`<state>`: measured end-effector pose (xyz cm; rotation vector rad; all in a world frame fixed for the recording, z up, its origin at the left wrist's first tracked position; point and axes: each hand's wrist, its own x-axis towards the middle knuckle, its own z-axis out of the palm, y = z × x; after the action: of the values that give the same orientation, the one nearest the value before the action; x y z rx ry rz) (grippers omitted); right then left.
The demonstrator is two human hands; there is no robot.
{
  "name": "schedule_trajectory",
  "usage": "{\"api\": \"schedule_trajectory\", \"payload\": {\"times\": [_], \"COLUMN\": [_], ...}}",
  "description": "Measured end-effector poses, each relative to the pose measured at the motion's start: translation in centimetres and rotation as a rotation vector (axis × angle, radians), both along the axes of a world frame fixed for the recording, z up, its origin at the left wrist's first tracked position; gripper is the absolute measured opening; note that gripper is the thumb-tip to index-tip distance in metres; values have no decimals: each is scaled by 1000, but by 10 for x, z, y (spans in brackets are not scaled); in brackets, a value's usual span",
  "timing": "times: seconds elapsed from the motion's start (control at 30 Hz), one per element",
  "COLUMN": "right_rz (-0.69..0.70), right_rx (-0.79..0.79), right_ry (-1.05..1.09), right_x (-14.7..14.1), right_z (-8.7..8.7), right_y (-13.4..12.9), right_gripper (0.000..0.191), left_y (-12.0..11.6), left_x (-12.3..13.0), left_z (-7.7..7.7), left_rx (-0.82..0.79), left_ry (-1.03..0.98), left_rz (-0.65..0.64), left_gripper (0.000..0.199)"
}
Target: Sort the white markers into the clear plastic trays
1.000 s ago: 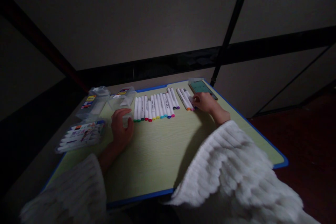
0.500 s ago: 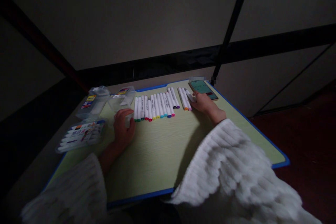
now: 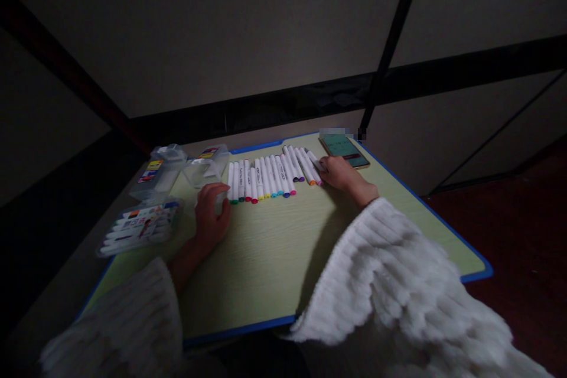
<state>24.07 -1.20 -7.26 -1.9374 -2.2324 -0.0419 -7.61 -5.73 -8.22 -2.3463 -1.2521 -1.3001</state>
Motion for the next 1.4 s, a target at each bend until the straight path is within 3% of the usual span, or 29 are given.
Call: {"api": "schedule_trajectory", "payload": {"times": [0.2, 0.4, 0.47, 0.6, 0.7, 1.07, 1.4], "right_rz": [-42, -43, 3, 81, 117, 138, 215], "right_rx": [65, 139, 98, -129, -229, -318, -270], "right_ry": [49, 394, 584, 1029, 1190, 1197, 1217], "right_x": [-2, -18, -29, -50, -58, -63, -59], "right_z": [1, 9, 12, 16, 14, 7, -1], "right_y": [-1, -4, -6, -11, -12, -9, -3], "right_gripper": [28, 38, 40, 40, 35, 30, 28], "left_y": [1, 2, 2, 1, 1, 2, 2], "left_x": [1, 0, 0, 1, 3, 3, 3], "left_z": [-1, -2, -1, 0, 1, 1, 1], "left_rx": [41, 49, 55, 60, 55, 34, 44], "left_ry": [-4, -7, -9, -1, 6, 8, 10], "left_rz": [-47, -54, -57, -62, -62, -60, -70], "left_gripper": [23, 23, 23, 23, 23, 22, 23]}}
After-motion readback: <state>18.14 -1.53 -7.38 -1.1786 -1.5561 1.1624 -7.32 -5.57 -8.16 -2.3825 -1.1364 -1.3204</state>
